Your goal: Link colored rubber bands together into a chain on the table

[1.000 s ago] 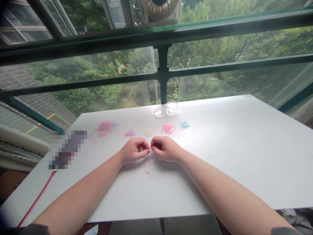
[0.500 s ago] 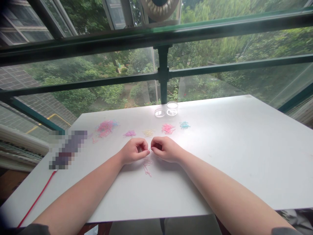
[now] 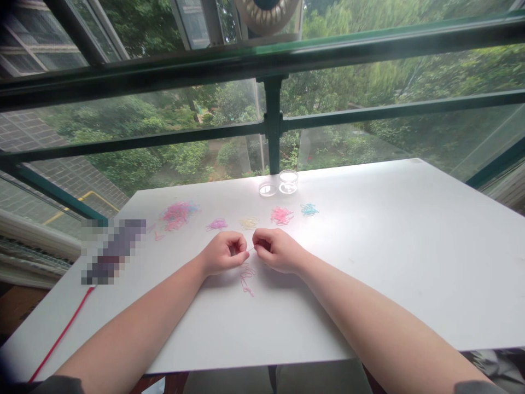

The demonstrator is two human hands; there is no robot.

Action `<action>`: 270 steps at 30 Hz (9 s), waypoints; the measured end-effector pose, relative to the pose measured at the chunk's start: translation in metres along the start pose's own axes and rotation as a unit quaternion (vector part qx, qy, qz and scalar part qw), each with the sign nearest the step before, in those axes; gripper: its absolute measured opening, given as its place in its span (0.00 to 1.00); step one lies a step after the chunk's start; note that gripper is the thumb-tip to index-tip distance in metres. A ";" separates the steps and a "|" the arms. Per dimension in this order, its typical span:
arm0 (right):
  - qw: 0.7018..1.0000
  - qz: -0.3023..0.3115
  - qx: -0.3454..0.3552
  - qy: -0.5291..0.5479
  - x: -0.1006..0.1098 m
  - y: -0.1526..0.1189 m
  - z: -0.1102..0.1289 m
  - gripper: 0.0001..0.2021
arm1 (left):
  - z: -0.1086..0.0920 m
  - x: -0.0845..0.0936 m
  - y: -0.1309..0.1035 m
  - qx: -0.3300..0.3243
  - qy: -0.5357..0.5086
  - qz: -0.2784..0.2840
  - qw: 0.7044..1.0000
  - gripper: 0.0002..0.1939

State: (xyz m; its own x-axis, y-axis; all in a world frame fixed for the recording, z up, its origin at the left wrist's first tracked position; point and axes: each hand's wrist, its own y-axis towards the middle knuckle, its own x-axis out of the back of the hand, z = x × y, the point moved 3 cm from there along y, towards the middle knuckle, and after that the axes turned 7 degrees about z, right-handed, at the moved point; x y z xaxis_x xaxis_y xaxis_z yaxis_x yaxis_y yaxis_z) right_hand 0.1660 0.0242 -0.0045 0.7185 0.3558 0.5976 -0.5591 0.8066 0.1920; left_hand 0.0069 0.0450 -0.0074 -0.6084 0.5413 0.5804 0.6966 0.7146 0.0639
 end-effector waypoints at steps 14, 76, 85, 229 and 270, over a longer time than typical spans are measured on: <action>0.998 -0.052 -0.025 0.012 0.006 0.001 -0.007 0.03 | -0.001 0.001 0.000 0.003 -0.008 0.003 1.000 0.07; 1.000 -0.026 0.005 0.013 0.002 0.000 0.000 0.03 | -0.007 0.004 0.001 -0.052 0.014 -0.060 0.997 0.05; 1.000 -0.025 0.006 0.016 0.002 0.000 -0.003 0.03 | -0.005 0.004 0.001 -0.056 0.008 -0.068 0.996 0.04; 0.935 -0.247 -0.219 -0.131 0.049 -0.003 -0.042 0.10 | 0.006 0.011 0.002 0.023 0.022 -0.103 0.994 0.07; 0.986 0.064 -0.085 -0.126 0.027 -0.005 -0.012 0.09 | -0.003 0.022 -0.009 -0.014 0.146 0.099 0.984 0.16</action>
State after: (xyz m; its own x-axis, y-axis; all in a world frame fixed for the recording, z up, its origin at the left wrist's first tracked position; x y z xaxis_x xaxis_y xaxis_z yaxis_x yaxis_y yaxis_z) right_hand 0.1929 0.0354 0.0015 0.5090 0.3491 0.7868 -0.5467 0.8371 -0.0178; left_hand -0.0113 0.0491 0.0072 -0.3280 0.5148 0.7921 0.8032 0.5934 -0.0531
